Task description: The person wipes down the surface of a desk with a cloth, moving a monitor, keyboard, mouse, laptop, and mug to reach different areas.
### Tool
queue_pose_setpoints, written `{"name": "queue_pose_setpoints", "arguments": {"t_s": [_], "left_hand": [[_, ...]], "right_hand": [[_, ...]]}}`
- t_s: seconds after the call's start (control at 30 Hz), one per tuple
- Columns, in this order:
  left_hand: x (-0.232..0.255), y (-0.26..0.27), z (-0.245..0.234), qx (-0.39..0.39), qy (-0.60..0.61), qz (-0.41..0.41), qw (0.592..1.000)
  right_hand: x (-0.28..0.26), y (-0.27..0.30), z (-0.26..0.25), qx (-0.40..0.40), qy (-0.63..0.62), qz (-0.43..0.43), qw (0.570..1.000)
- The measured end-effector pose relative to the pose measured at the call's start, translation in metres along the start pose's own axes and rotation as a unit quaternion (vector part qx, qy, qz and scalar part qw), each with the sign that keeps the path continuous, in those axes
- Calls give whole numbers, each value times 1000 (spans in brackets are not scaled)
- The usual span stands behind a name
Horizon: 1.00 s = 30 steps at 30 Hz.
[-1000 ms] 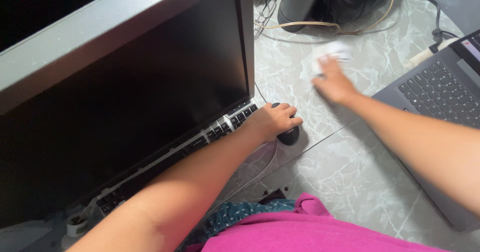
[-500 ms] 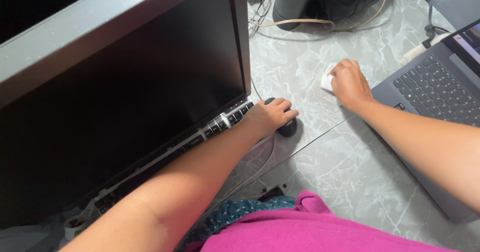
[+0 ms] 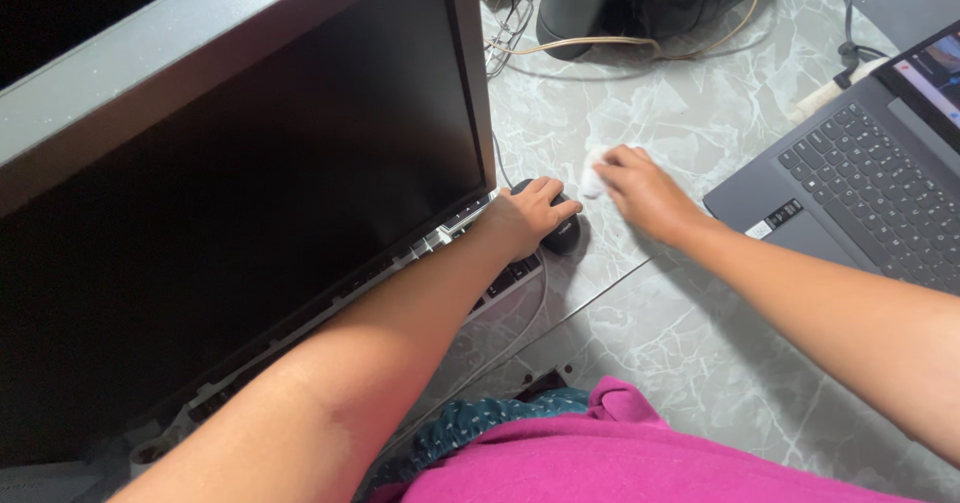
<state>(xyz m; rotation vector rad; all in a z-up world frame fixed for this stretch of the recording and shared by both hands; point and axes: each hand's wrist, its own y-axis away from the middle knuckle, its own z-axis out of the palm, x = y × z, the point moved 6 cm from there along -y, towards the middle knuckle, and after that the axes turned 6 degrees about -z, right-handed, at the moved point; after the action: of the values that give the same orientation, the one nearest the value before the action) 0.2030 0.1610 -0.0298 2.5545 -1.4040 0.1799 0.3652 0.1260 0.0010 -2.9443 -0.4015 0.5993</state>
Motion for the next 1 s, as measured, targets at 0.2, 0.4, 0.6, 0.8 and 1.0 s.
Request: {"name": "queue_pose_setpoints", "arguments": {"t_s": [0.2, 0.4, 0.6, 0.8, 1.0], "left_hand": [[0, 1, -2, -53, 31, -7, 998], [4, -2, 1, -83, 10, -19, 996], [2, -1, 7, -79, 15, -19, 997], [0, 0, 5, -79, 23, -15, 997], [0, 1, -1, -80, 30, -10, 996]], "right_hand": [[48, 14, -11, 28, 69, 104, 992], [47, -22, 29, 6, 147, 84, 985], [-29, -1, 26, -58, 49, -36, 997], [-1, 24, -5, -111, 79, 38, 990], [76, -12, -7, -76, 158, 159, 972]]}}
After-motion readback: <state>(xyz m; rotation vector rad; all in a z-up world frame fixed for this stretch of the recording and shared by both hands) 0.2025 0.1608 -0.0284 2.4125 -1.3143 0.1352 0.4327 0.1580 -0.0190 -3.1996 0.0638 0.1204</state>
